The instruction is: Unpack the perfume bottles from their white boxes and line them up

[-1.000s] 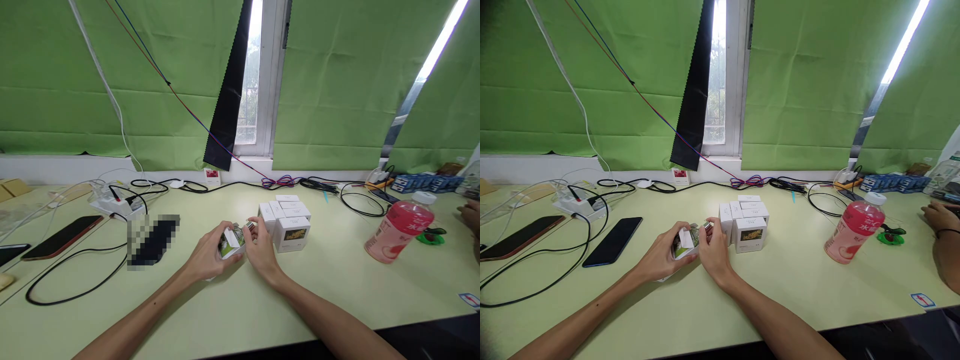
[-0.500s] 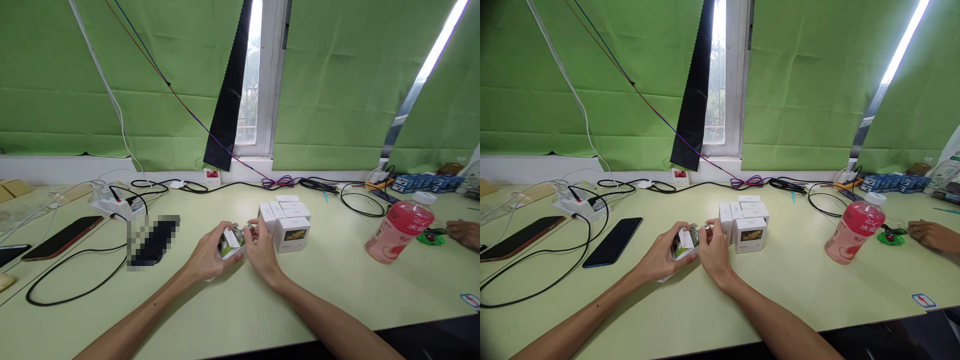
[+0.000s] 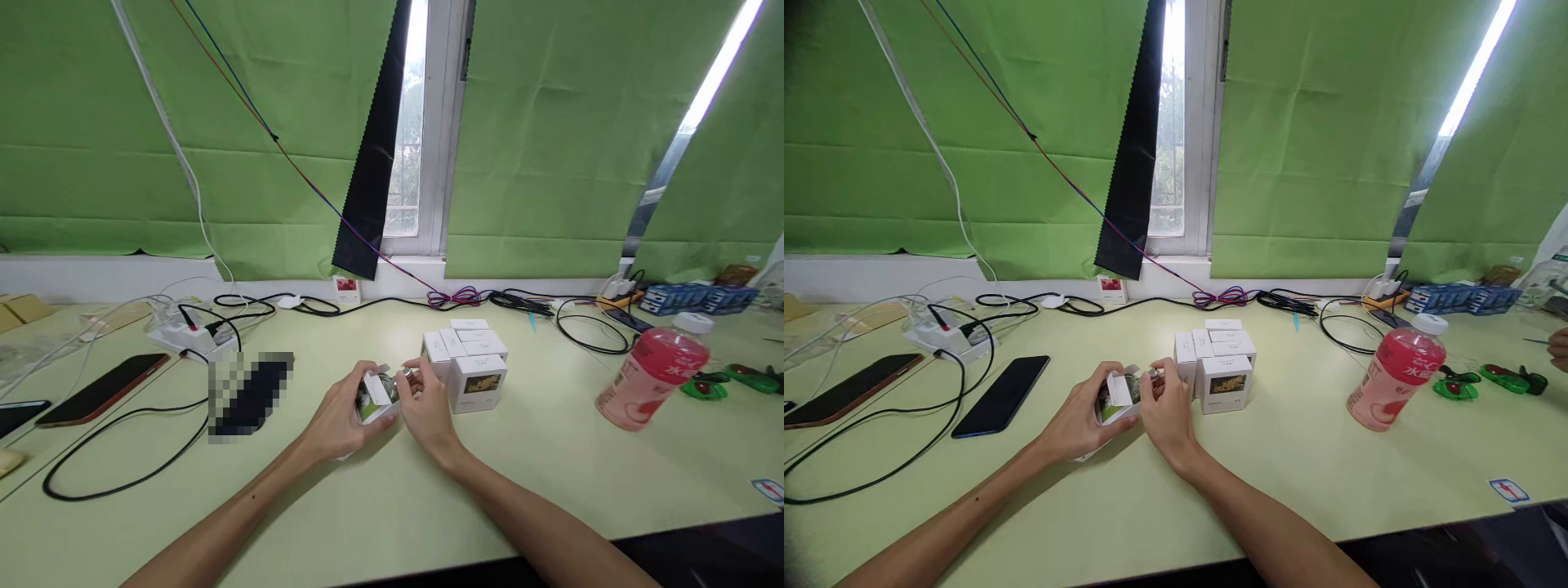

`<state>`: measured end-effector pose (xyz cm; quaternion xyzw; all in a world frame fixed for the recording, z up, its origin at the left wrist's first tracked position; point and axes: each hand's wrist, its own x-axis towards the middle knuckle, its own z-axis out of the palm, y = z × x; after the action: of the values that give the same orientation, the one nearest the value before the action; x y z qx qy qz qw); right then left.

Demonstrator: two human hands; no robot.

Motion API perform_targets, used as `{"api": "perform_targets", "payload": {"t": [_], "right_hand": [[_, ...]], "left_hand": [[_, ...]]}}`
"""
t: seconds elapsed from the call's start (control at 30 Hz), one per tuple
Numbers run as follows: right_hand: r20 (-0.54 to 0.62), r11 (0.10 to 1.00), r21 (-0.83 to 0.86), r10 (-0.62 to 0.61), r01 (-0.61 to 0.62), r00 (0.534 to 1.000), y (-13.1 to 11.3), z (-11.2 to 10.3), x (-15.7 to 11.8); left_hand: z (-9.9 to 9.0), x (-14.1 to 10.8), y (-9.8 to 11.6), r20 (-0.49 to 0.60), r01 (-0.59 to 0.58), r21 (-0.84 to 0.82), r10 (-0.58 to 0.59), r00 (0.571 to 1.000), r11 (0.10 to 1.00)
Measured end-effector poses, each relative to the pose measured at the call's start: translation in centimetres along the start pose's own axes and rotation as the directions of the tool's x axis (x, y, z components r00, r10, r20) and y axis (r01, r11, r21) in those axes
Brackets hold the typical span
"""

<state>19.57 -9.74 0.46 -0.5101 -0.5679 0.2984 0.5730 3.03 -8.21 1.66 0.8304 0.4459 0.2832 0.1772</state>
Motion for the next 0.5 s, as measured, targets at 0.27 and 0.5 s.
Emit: {"api": "perform_targets", "payload": {"t": [0.27,0.5], "right_hand": [[0.015,0.999,-0.032,-0.007,0.007,1.0,0.19,0.0,0.04],[0.026,0.998,-0.059,-0.003,0.005,1.0,0.46,0.12,0.18]], "left_hand": [[-0.02,0.01,0.1,0.014,-0.015,-0.059,0.016,1.0,0.998],[0.05,-0.12,0.2,0.024,-0.027,-0.088,0.029,0.999,0.996]]}}
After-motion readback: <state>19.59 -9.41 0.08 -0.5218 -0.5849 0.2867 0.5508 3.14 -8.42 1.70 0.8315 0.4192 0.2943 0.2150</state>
